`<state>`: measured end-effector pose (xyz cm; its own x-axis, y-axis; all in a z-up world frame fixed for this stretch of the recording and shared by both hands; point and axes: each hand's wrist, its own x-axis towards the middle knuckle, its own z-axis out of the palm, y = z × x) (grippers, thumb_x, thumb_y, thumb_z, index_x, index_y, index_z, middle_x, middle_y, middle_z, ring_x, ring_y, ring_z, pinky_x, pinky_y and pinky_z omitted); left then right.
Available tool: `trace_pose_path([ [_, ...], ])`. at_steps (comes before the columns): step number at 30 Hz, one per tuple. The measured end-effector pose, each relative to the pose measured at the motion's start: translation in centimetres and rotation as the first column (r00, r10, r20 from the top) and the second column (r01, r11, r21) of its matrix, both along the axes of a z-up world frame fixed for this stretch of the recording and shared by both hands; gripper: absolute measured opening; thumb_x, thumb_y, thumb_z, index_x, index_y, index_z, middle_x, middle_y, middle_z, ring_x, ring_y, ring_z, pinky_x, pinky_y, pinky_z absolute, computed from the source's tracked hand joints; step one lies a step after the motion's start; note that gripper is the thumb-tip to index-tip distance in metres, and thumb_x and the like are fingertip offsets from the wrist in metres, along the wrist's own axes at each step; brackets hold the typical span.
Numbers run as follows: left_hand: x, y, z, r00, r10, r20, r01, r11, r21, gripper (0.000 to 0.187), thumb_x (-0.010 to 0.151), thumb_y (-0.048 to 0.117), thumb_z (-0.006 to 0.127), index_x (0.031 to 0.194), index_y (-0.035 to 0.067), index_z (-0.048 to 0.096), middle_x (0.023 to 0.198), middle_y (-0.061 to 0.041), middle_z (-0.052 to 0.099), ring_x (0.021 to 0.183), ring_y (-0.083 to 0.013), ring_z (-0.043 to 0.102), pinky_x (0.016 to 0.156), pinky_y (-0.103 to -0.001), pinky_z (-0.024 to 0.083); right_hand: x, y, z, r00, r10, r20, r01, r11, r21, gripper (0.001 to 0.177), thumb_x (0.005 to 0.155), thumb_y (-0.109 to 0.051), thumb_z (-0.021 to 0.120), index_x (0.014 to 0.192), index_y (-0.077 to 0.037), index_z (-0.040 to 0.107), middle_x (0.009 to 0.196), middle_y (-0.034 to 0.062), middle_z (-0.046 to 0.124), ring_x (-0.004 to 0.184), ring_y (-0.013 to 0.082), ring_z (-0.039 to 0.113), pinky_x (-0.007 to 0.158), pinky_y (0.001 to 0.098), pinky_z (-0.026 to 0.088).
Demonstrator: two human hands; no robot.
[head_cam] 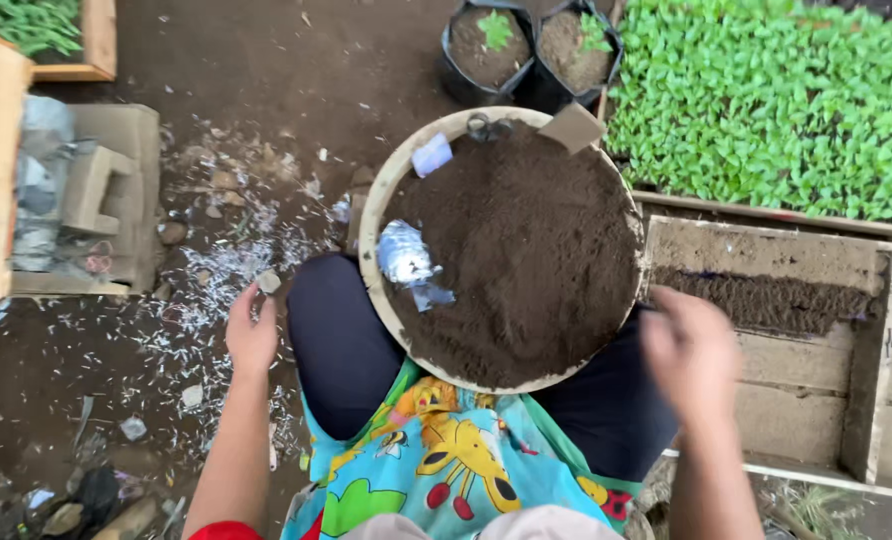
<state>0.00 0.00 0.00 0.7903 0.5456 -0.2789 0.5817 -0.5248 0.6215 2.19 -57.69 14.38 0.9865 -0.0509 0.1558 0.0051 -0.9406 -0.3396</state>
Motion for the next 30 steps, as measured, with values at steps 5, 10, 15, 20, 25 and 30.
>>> trace_pose_path([
  [5,3.2,-7.5,8.1,0.807,-0.265,0.528,0.227,0.964,0.138,0.045,0.086,0.002,0.065,0.131,0.005,0.060,0.127,-0.023,0.057,0.126,-0.0419,0.050,0.109,-0.050,0.035,2.7,17.4,-3.6,0.831,0.554,0.049,-0.554,0.818,0.153,0.038,0.078,-0.023,0.072,0.116,-0.017,0.070,0.111,0.0064,0.069,0.108,0.0268,0.063,0.091,0.0384,0.051],
  [10,2.4,-14.9,11.4,0.705,-0.374,0.603,0.411,0.908,0.082,0.047,0.081,0.000,0.067,0.128,0.007,0.062,0.129,-0.019,0.057,0.130,-0.0434,0.045,0.110,-0.054,0.032,1.1,21.3,-8.6,0.744,0.666,-0.053,-0.662,0.725,-0.191,0.063,0.074,-0.037,0.071,0.132,-0.017,0.056,0.130,0.0028,0.053,0.119,0.0247,0.048,0.089,0.0373,0.044],
  [15,0.8,-18.5,11.8,0.653,-0.521,0.550,0.604,0.796,0.038,0.043,0.088,0.006,0.064,0.131,0.012,0.061,0.131,-0.013,0.056,0.133,-0.0429,0.041,0.110,-0.056,0.031,0.6,15.8,-9.1,0.749,0.663,-0.011,-0.657,0.739,-0.149,0.028,0.074,-0.030,0.068,0.101,-0.023,0.066,0.101,-0.0001,0.058,0.101,0.0231,0.053,0.080,0.0377,0.043],
  [20,1.4,-22.3,12.4,0.553,-0.613,0.564,0.754,0.656,-0.027,0.040,0.092,0.008,0.060,0.131,0.018,0.063,0.130,-0.013,0.058,0.134,-0.0425,0.041,0.110,-0.058,0.031,0.8,13.3,-5.7,0.905,0.424,-0.034,-0.392,0.864,0.315,0.032,0.075,-0.009,0.068,0.106,-0.017,0.069,0.094,0.0045,0.065,0.095,0.0277,0.062,0.082,0.0392,0.050],
  [25,3.4,-25.9,10.9,0.459,-0.677,0.576,0.833,0.553,-0.014,0.064,0.084,0.028,0.075,0.143,0.018,0.050,0.126,-0.013,0.061,0.125,-0.0366,0.053,0.109,-0.051,0.037,0.1,13.5,-3.4,0.957,0.257,-0.131,-0.141,0.812,0.566,0.046,0.078,-0.008,0.072,0.121,-0.016,0.061,0.098,0.0081,0.071,0.100,0.0296,0.066,0.087,0.0436,0.051],
  [30,3.8,-27.1,8.1,0.565,-0.751,0.343,0.797,0.604,0.012,0.026,0.098,0.047,0.052,0.105,0.031,0.071,0.098,0.004,0.068,0.100,-0.0221,0.066,0.088,-0.037,0.053,-0.5,13.4,-3.2,0.968,0.221,-0.118,-0.107,0.791,0.603,0.044,0.076,-0.013,0.072,0.119,-0.018,0.063,0.093,0.0051,0.074,0.097,0.0270,0.067,0.086,0.0421,0.052],
])
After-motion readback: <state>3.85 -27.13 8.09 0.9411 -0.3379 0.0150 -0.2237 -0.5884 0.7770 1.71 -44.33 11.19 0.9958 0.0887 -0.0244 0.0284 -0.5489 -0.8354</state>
